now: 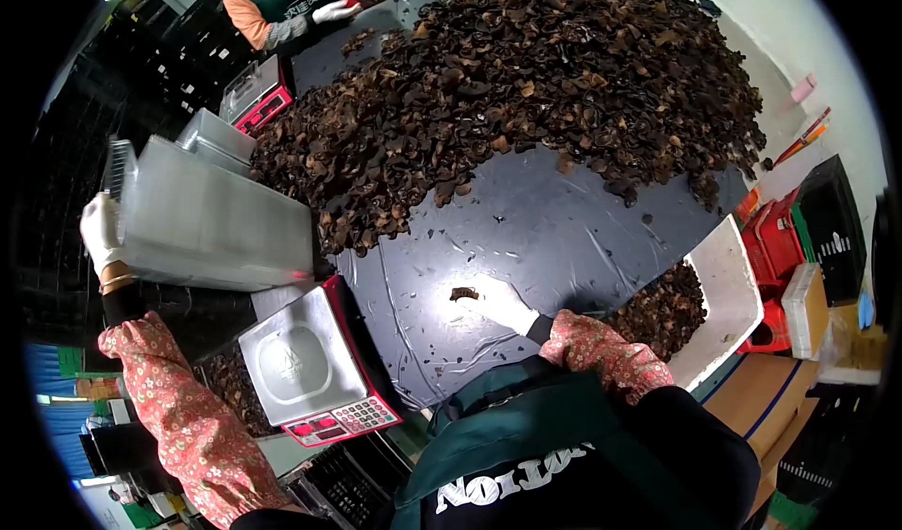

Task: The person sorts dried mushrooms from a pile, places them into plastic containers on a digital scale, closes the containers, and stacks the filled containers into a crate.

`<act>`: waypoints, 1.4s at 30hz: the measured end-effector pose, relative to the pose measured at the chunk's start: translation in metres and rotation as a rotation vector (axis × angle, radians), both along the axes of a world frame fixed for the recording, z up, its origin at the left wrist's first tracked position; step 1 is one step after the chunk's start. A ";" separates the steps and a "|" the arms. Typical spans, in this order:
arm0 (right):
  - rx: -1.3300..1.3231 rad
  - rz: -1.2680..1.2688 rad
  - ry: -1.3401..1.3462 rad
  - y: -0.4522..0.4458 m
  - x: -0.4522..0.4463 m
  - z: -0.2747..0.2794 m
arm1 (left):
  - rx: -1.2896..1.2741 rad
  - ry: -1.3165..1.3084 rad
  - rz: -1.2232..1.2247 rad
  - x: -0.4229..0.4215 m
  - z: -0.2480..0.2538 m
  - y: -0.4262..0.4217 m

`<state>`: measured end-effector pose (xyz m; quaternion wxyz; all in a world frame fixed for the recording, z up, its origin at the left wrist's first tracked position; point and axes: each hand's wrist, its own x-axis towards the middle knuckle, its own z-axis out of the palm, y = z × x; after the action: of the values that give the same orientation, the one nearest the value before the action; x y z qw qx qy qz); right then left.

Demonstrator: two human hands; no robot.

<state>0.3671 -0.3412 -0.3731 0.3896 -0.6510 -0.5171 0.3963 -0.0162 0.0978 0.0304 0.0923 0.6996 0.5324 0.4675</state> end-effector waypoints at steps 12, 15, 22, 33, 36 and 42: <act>0.067 0.044 0.578 0.030 -0.013 0.035 | 0.431 0.597 0.170 0.002 -0.187 -0.377; 0.249 0.256 0.425 0.066 -0.063 0.106 | 0.155 0.713 0.205 0.004 -0.266 -0.424; 0.874 0.656 -0.345 0.110 -0.189 0.127 | -0.064 0.541 0.185 0.014 -0.329 -0.448; 0.753 0.459 -0.670 0.199 -0.079 0.146 | -0.012 0.027 0.077 0.096 -0.282 -0.427; 0.845 0.180 -0.861 0.279 -0.022 0.148 | -0.174 -0.049 -0.081 0.159 -0.307 -0.379; 0.687 0.348 -1.073 0.394 0.005 0.136 | -0.430 -0.118 0.064 0.237 -0.382 -0.238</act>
<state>0.3725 0.0524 -0.2369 0.1937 -0.5036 -0.8343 -0.1134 0.2210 -0.1399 -0.3513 0.2554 0.6182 0.6353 0.3861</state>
